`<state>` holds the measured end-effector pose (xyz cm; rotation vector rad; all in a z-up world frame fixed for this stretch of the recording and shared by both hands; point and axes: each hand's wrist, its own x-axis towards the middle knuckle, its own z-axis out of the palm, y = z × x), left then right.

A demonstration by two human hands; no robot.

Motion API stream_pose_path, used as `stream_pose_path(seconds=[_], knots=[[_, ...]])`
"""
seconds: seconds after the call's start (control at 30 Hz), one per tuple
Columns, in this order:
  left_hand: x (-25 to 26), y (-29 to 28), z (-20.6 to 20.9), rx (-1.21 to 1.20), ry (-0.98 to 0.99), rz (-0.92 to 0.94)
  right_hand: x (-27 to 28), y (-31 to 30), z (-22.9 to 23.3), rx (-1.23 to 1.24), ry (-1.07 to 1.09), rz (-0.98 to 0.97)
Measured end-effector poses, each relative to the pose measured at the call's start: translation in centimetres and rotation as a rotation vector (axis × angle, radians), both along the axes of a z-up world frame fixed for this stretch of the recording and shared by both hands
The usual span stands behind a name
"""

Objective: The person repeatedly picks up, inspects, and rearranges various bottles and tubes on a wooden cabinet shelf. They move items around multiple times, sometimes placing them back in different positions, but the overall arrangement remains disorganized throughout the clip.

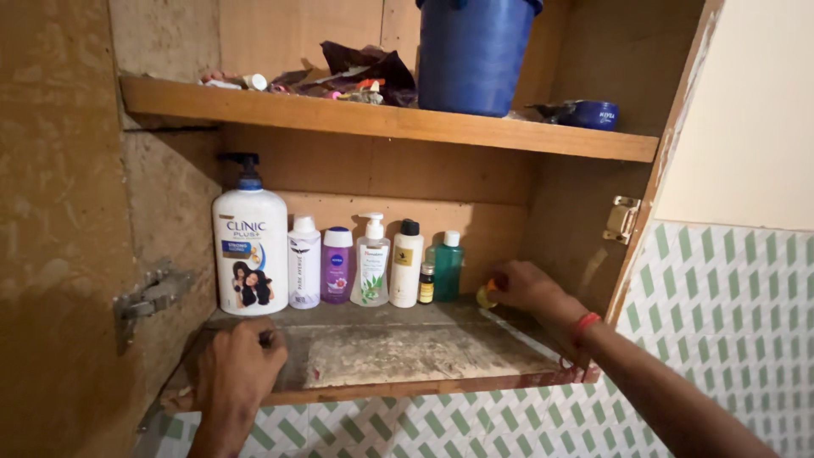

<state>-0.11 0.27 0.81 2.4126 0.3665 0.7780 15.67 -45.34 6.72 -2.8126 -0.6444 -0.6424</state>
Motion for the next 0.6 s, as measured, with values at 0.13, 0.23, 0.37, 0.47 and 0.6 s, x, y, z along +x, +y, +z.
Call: stream_pose_path(seconds=[0.13,0.23,0.37,0.47,0.6], knots=[[-0.4,0.0,0.2,-0.002,-0.001,0.003,1.1,1.3,-1.0,0.119,-0.037,0.037],[-0.5,-0.1,0.5,0.001,0.02,0.016,0.8,2.1,-1.5,0.201,-0.113,0.071],[-0.6,-0.1,0.8,-0.028,0.054,0.001,-1.8,3.0,-2.0,0.323,-0.018,0.069],[-0.7,-0.2,0.9,-0.045,0.044,-0.016,-2.9,3.7,-2.1,0.381,-0.023,0.054],[-0.7,-0.2,0.8,-0.009,0.044,-0.014,-2.6,3.6,-3.0,0.441,-0.022,0.107]])
